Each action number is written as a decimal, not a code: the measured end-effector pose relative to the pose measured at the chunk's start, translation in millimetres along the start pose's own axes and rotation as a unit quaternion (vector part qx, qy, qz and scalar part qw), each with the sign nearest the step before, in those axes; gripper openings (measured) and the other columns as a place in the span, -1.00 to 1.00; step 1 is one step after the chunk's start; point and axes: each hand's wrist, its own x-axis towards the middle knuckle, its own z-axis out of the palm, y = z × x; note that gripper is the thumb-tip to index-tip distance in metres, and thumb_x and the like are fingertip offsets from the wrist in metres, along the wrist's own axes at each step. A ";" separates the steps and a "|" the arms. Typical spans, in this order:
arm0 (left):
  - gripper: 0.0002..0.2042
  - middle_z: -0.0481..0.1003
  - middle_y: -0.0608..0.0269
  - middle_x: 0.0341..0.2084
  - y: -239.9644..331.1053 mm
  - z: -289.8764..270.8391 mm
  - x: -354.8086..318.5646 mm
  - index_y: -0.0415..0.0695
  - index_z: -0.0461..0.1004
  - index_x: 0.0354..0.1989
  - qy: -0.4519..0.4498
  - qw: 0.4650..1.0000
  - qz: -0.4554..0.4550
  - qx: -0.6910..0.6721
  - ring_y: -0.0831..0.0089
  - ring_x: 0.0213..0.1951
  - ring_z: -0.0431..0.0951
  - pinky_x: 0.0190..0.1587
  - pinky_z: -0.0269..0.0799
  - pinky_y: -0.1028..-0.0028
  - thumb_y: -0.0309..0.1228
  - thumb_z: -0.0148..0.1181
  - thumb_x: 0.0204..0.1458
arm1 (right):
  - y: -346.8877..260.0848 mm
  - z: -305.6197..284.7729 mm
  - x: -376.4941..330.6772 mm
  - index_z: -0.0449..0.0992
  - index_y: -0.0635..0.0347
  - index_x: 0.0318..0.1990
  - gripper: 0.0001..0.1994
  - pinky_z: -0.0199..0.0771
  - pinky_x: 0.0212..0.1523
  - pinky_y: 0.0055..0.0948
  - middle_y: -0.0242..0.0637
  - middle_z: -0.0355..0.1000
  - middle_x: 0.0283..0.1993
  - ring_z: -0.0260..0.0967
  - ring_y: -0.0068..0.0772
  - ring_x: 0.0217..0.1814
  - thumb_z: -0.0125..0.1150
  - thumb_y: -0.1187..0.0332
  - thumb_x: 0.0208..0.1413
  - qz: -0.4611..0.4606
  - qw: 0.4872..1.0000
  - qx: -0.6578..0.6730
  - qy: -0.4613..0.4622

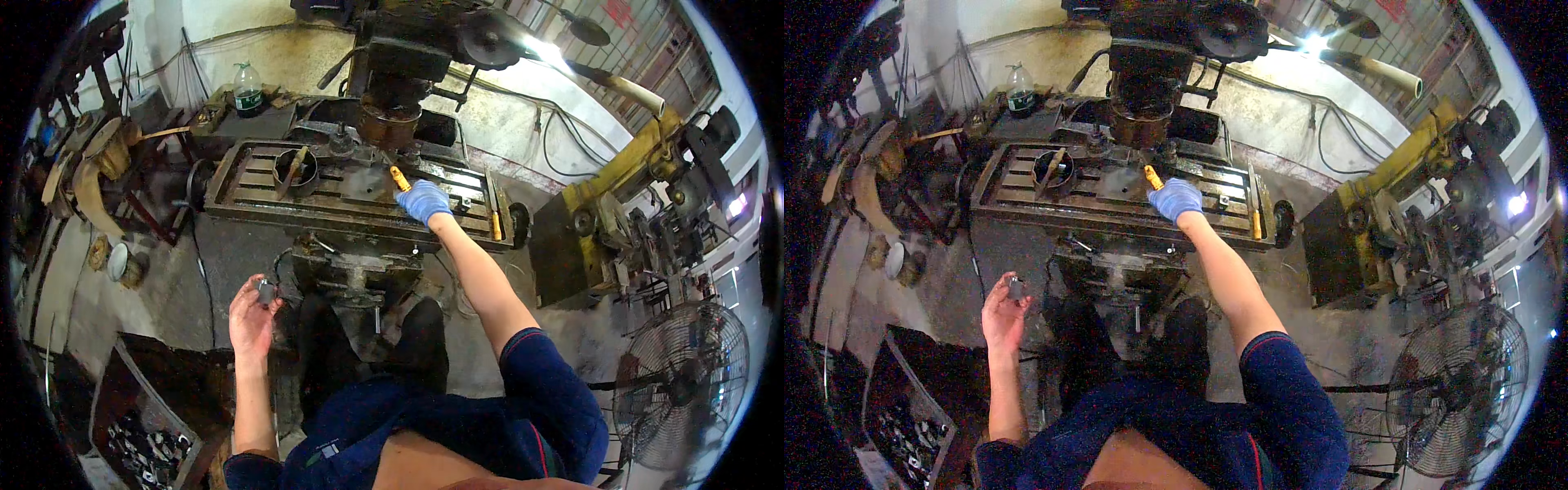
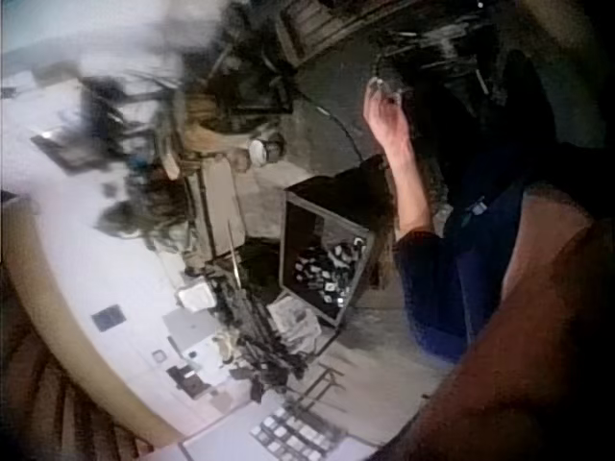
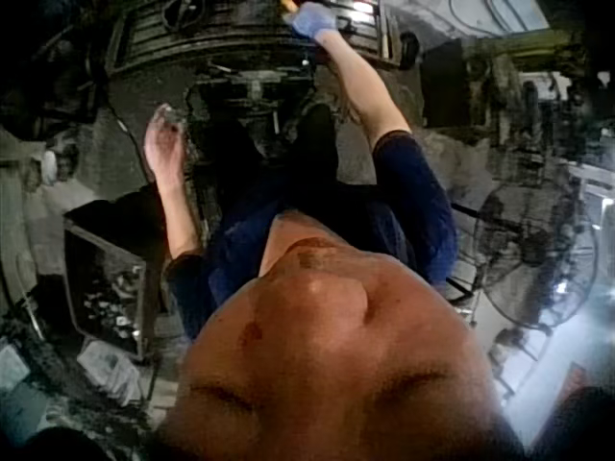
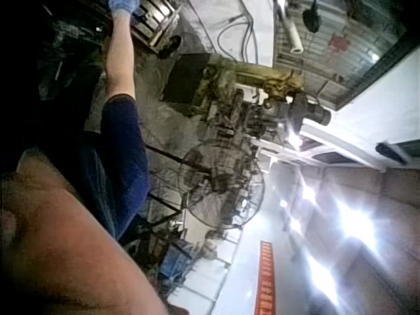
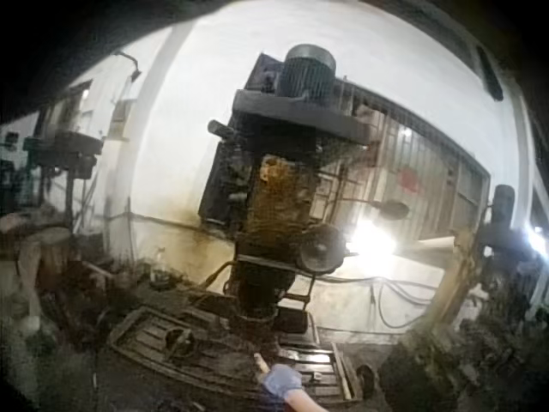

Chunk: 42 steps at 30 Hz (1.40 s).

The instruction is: The person picks up metal parts from a bin and places them into a milling machine. The person operates the machine using a lever to drill into the parts and uses a screwdriver to clear debris or adjust the pieces on the work surface.

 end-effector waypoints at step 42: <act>-0.64 0.50 -0.06 -0.48 -105.9 121.0 212.2 -0.12 0.53 -0.34 -0.121 0.542 0.175 0.813 0.07 -0.35 0.51 -0.25 0.43 0.22 -0.13 0.11 -0.27 | 59.8 -17.0 -54.5 0.52 0.34 -0.43 -0.40 0.39 -0.24 -0.20 0.07 0.45 -0.37 0.43 0.01 -0.27 0.05 -0.17 -0.16 -0.039 0.996 0.023 -0.080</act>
